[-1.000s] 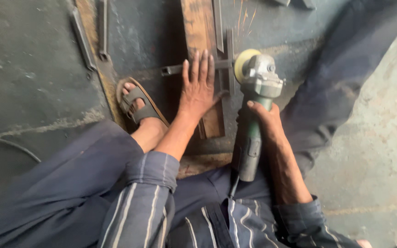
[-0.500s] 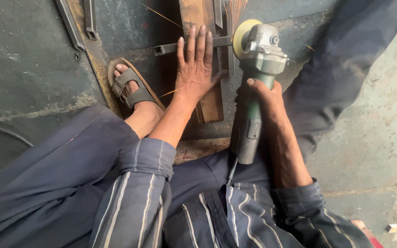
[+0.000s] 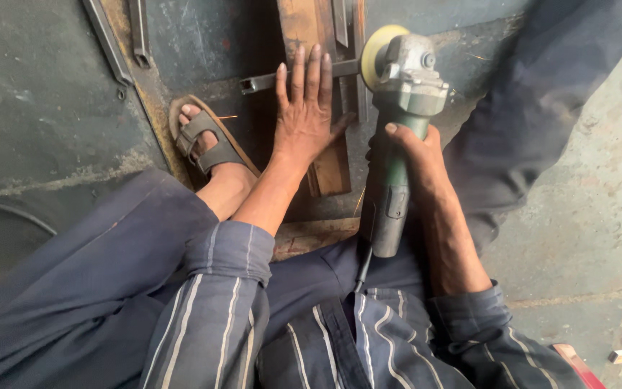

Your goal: The person sits on the workshop floor and uses an angle grinder to grind the ends of small square metal tube pieces, holding each piece against a wooden block while sparks fly. They grind one piece at a time, setting finished pieces aside and picking up the next from a pile on the floor.

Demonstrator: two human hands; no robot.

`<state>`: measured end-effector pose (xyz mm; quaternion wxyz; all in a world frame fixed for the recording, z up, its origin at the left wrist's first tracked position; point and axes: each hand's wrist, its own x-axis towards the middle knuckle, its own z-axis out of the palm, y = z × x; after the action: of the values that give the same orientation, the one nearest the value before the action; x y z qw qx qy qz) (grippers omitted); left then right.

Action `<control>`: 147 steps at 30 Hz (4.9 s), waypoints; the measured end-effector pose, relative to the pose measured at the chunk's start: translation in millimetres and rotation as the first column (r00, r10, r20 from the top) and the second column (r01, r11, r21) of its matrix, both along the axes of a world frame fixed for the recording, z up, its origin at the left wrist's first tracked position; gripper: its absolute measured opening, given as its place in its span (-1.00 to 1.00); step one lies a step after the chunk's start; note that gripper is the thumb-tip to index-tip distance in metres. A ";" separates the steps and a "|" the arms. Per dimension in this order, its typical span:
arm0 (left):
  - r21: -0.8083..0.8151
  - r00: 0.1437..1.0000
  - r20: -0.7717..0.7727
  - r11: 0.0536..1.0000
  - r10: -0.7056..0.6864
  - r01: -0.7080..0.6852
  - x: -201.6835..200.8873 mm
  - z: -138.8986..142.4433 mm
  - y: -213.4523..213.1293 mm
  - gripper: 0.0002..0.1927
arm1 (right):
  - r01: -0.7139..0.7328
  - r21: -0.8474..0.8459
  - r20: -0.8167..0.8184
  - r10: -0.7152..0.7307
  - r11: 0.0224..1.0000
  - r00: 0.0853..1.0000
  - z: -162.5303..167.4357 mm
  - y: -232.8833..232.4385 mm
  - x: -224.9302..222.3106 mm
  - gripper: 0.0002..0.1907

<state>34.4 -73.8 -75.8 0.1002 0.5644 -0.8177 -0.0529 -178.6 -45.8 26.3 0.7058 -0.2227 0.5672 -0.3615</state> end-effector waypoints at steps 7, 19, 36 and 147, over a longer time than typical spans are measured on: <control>0.007 1.000 -0.019 1.000 0.019 -0.019 -0.1 -0.6 0.6 0.23 | 0.008 0.015 -0.057 -0.007 1.000 0.998 -4.4 -3.2 -1.3 -0.60; 0.015 0.999 -0.024 1.000 0.021 -0.021 -1.2 -0.1 0.8 0.19 | -0.007 -0.027 -0.010 0.006 1.000 1.000 -8.1 -4.6 -1.1 -0.55; 0.013 1.000 -0.014 1.000 0.013 -0.013 -1.3 5.9 1.5 0.18 | -0.002 0.039 -0.002 0.002 0.999 1.000 -16.6 -7.1 -2.2 -0.56; 0.231 0.851 -0.010 0.829 0.525 -0.509 20.6 19.5 -97.6 -0.64 | 0.028 0.046 0.047 -0.030 0.999 0.998 -22.0 8.0 -5.7 -0.58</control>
<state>55.0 -171.3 -56.3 0.0774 0.7697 -0.6193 -0.1343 -184.3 -37.7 4.3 0.7185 -0.1895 0.5616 -0.3640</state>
